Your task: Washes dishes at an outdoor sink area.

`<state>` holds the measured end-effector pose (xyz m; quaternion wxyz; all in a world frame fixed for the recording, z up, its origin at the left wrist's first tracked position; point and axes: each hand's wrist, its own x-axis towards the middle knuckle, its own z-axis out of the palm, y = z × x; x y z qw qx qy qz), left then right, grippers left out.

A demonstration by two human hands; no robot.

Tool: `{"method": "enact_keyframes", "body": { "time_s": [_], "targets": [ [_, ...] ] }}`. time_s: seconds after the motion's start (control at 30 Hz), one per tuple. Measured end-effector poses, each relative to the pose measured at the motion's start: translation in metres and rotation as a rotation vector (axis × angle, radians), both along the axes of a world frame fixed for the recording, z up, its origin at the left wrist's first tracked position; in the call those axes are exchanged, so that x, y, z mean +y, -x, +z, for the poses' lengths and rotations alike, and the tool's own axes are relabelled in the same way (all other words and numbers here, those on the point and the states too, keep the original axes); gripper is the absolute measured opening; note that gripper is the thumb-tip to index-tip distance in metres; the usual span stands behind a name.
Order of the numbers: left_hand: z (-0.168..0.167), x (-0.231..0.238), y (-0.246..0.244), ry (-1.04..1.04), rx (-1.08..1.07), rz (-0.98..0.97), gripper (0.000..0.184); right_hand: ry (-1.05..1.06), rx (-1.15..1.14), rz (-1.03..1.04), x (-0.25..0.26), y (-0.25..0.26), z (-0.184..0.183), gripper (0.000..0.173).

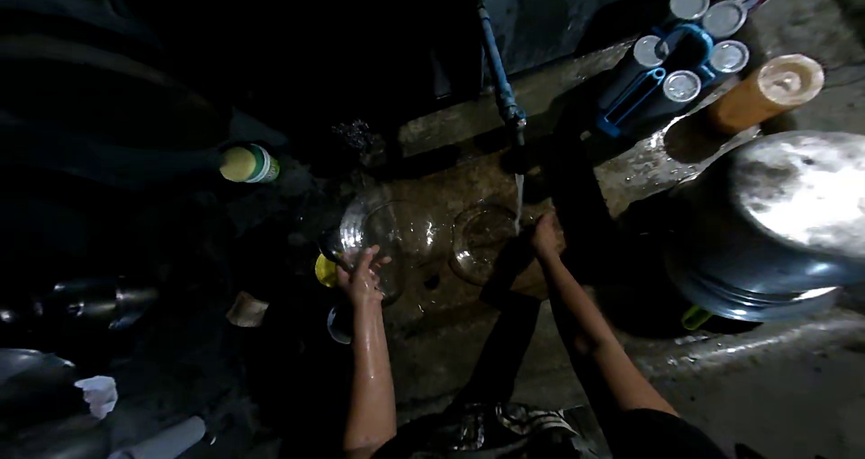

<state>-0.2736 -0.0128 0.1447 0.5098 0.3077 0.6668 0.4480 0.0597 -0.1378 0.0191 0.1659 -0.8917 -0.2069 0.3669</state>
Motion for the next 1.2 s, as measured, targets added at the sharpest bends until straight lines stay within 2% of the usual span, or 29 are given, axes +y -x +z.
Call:
{"method": "enact_keyframes", "body": {
  "time_s": [0.17,0.27,0.37,0.43,0.53,0.63,0.77,0.87,0.93,1.0,1.1,1.2],
  "targets": [
    [0.0,-0.003,0.001,-0.016,0.029,-0.017,0.039,0.025,0.08,-0.029,-0.01,0.001,-0.003,0.065],
    [-0.001,-0.004,0.001,-0.021,0.02,-0.008,0.039,-0.054,0.079,-0.051,-0.015,0.0,0.004,0.061],
    [0.001,-0.007,0.004,-0.029,0.03,-0.02,0.038,-0.17,0.13,-0.103,-0.018,-0.006,0.031,0.059],
    [0.002,-0.008,0.007,-0.027,0.035,-0.026,0.039,-0.249,0.122,-0.099,-0.023,-0.013,0.064,0.055],
    [0.004,-0.007,0.011,-0.029,0.042,-0.024,0.037,-0.273,-0.147,-0.052,-0.033,-0.021,0.122,0.049],
    [0.007,-0.006,0.011,-0.02,0.03,-0.028,0.038,-0.331,-0.315,-0.086,-0.045,-0.034,0.147,0.04],
    [0.004,-0.007,-0.002,0.032,-0.012,-0.055,0.04,-0.533,-0.314,-0.113,-0.061,-0.054,0.107,0.041],
    [-0.003,-0.011,-0.021,0.097,-0.058,-0.118,0.046,-0.592,-0.055,-0.224,-0.055,-0.04,0.061,0.04],
    [-0.011,-0.016,-0.036,0.144,-0.083,-0.161,0.044,-0.593,0.156,-0.323,-0.047,-0.02,0.028,0.037],
    [-0.023,-0.022,-0.052,0.185,-0.105,-0.202,0.045,-0.534,0.248,-0.352,-0.037,-0.004,0.0,0.036],
    [-0.043,-0.031,-0.074,0.255,-0.126,-0.276,0.048,-0.528,0.291,-0.363,-0.032,0.012,-0.033,0.032],
    [-0.067,-0.041,-0.09,0.286,-0.108,-0.321,0.05,-0.5,0.297,-0.384,-0.031,0.013,-0.041,0.028]
  ]
}}
